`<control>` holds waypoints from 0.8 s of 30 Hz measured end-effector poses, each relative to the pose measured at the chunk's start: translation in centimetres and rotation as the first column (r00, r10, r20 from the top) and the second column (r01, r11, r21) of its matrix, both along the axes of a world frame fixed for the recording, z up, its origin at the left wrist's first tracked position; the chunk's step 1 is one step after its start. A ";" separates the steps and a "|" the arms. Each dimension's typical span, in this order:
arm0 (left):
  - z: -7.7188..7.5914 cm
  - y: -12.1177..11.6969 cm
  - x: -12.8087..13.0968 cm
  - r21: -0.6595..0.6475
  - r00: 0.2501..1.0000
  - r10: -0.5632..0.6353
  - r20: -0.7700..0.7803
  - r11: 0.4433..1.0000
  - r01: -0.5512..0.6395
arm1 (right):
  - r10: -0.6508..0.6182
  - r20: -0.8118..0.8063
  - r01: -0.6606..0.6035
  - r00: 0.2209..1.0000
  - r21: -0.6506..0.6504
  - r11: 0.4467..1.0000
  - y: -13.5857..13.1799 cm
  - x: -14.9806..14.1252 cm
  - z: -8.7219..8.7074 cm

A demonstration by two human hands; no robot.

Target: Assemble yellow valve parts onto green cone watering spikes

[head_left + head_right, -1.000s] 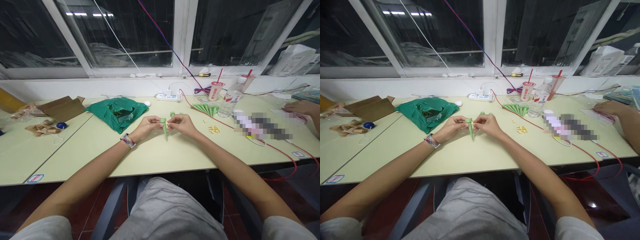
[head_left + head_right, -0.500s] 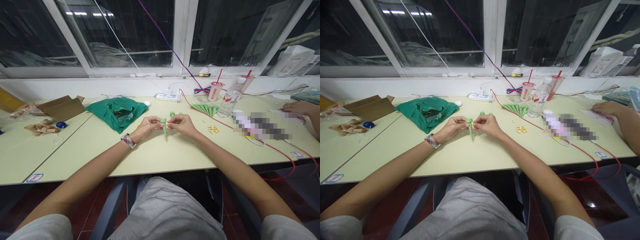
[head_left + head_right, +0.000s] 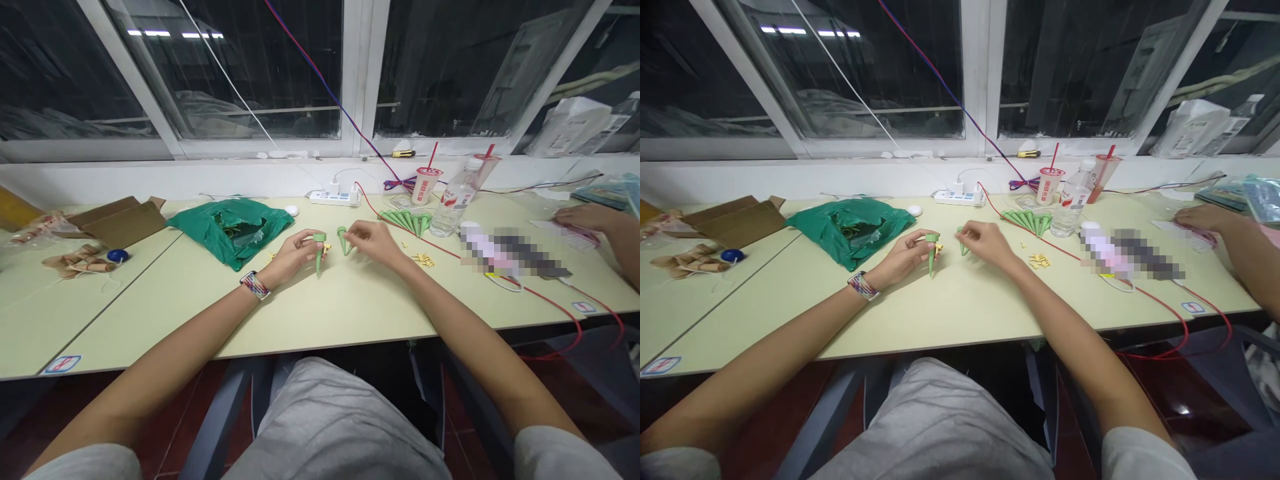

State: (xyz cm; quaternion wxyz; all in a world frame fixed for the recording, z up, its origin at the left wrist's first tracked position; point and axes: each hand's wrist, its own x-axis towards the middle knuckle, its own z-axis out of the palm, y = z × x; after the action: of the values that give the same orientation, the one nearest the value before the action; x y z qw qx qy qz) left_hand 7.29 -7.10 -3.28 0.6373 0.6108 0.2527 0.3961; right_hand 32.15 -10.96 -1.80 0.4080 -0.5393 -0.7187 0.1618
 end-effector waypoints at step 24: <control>-0.2 0.1 0.4 -0.087 0.992 0.114 0.048 0.990 -0.109 | -0.207 0.660 0.464 0.722 -0.240 0.852 0.1 12.0 -0.1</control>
State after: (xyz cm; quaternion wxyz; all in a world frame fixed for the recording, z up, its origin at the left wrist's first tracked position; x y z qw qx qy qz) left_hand 7.74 -7.05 -3.51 0.6459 0.5576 0.2857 0.4362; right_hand 44.11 -10.84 -1.93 0.0599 -0.7553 -0.6515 0.0393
